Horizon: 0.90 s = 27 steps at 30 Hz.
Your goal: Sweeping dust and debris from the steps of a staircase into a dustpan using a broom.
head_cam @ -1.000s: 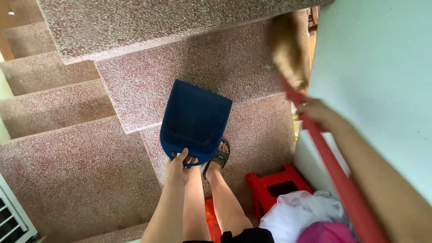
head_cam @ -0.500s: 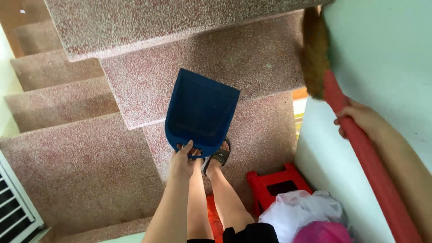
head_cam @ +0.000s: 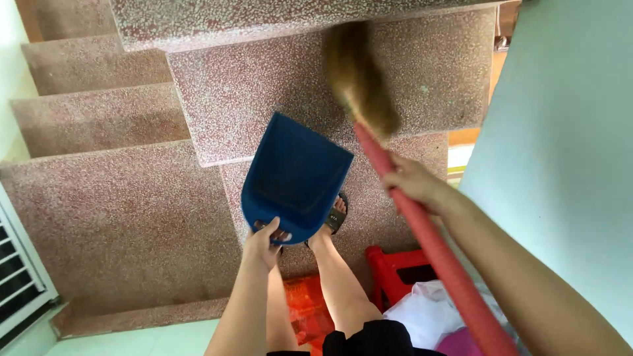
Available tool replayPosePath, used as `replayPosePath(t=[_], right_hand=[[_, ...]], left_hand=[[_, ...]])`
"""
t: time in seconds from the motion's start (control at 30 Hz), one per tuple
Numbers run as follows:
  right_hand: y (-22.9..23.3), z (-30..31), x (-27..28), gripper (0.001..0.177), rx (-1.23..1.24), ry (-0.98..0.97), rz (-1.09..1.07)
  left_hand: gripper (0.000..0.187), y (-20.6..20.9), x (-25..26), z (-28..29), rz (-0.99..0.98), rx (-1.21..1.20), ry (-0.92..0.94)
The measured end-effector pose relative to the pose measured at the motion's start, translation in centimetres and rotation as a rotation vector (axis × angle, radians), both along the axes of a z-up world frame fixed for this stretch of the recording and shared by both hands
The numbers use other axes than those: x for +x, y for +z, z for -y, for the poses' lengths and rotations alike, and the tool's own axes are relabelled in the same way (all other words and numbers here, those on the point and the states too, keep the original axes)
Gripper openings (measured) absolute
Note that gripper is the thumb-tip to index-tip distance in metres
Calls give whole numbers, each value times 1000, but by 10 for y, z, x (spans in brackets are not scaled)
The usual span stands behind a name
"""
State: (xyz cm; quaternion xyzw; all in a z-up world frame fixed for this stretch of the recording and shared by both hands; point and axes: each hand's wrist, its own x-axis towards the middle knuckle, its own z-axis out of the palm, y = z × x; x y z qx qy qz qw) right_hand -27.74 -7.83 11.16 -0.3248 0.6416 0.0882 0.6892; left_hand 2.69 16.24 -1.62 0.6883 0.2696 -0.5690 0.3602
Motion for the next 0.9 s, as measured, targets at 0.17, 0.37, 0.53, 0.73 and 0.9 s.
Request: replayPosePath(t=[0.17,0.37,0.53,0.73,0.9], right_hand=[[64,-14,37,95,41,142,-21],[90,-47,132,94,61,153,126],[45,-79,270,82,260,-21,508],[-117,-81,291,57,123,-257,468],[-81,-76,212,48,173,-316,266]], left_hand=[[58,-4,33,-51,34,42,10],[55,-5,81,-101,15,113,-23],[54,-12,117,-144,-15,144,-27],[56,-36,153,-175,-21,143,-10],[58,-30,171,-171,-40,132,-1]])
